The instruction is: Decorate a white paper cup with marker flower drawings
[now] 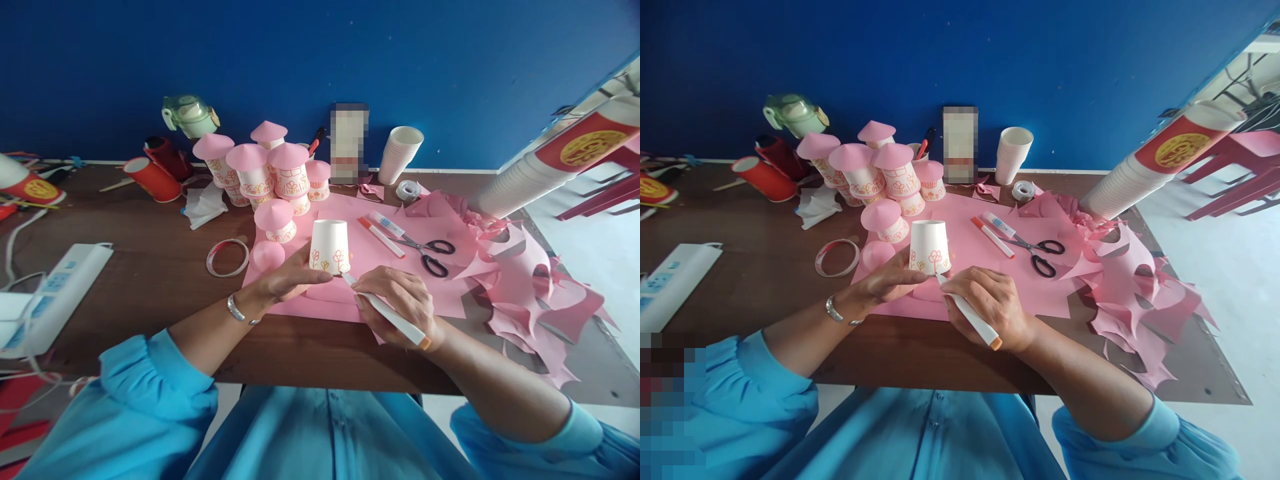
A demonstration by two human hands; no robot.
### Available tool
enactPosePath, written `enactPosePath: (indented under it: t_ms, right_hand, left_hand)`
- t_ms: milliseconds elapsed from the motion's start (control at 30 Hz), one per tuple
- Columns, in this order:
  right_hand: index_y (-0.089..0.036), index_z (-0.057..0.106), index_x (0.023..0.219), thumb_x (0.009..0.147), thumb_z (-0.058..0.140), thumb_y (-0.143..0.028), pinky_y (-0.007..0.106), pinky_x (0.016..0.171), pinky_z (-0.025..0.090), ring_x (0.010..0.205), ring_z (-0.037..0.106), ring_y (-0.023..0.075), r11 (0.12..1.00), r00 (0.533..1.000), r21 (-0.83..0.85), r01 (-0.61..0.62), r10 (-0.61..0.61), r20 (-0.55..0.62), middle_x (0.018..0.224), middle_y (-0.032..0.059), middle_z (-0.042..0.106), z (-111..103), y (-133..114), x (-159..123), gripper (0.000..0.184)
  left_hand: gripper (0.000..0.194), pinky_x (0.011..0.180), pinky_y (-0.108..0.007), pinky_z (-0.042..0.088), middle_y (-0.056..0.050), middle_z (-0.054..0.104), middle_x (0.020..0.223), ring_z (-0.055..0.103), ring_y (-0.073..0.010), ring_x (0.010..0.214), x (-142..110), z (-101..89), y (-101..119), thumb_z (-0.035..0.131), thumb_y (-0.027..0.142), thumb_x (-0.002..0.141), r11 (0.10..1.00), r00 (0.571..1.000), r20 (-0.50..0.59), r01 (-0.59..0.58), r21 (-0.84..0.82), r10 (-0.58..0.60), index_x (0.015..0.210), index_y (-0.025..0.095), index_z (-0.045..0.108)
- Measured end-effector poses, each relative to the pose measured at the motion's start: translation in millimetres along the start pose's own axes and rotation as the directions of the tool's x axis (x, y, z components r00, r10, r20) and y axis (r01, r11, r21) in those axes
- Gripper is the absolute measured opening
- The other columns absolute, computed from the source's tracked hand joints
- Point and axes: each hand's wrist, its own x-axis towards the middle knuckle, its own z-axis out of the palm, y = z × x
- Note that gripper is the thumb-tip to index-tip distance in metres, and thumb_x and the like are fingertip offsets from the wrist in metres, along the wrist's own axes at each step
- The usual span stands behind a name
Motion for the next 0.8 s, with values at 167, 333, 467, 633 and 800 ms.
enactPosePath:
  t_ms: [167,333,467,633,800]
  right_hand:
    - [-0.020,0.063,0.116,0.094,0.066,-0.006,0.030,0.069,0.065,0.075,0.075,0.0177,1.000,1.000,0.002,-0.003,0.003,0.009,0.085,0.0025,0.074,0.8,1.4,-0.7,0.026]
    - [-0.021,0.063,0.116,0.094,0.066,-0.006,0.030,0.070,0.065,0.077,0.075,0.0176,1.000,1.000,-0.022,-0.007,0.007,0.011,0.085,0.0022,0.074,1.4,1.9,-0.4,0.026]
    - [-0.020,0.064,0.116,0.094,0.066,-0.006,0.030,0.070,0.064,0.077,0.075,0.0176,1.000,1.000,-0.021,-0.011,0.011,0.005,0.086,0.0023,0.074,1.4,1.9,0.0,0.026]
    - [-0.021,0.063,0.117,0.096,0.065,-0.007,0.030,0.070,0.065,0.078,0.076,0.0172,1.000,1.000,-0.022,-0.001,0.002,0.019,0.087,0.0022,0.075,1.4,1.8,0.5,0.025]
    - [-0.022,0.063,0.118,0.096,0.064,-0.006,0.030,0.069,0.065,0.077,0.076,0.0170,1.000,1.000,0.013,0.001,-0.002,0.026,0.087,0.0014,0.075,1.6,1.1,1.8,0.028]
  left_hand:
    - [0.046,0.098,-0.041,0.053,-0.008,0.074,0.121,0.069,-0.0263,0.114,0.6,-1.9,-1.5,0.087,0.031,0.083,1.000,1.000,0.009,0.010,-0.014,-0.010,0.124,0.023,0.068]
    - [0.037,0.093,-0.038,0.052,-0.006,0.073,0.110,0.068,-0.0231,0.105,1.7,-1.0,-0.3,0.089,0.030,0.081,1.000,1.000,0.014,0.017,-0.013,-0.017,0.112,0.022,0.071]
    - [0.044,0.092,-0.038,0.051,-0.006,0.071,0.110,0.065,-0.0233,0.105,1.5,-3.2,-3.2,0.091,0.032,0.078,0.999,0.999,-0.010,0.031,0.017,-0.031,0.115,0.021,0.070]
    - [0.050,0.093,-0.040,0.050,-0.008,0.071,0.115,0.065,-0.0261,0.110,1.1,-8.6,-7.4,0.090,0.032,0.080,0.996,0.999,-0.006,0.044,0.081,-0.044,0.123,0.021,0.068]
    - [0.059,0.095,-0.042,0.050,-0.009,0.069,0.123,0.064,-0.0274,0.113,1.2,-8.7,-7.1,0.092,0.037,0.078,0.991,0.996,-0.038,0.084,0.104,-0.081,0.129,0.023,0.066]
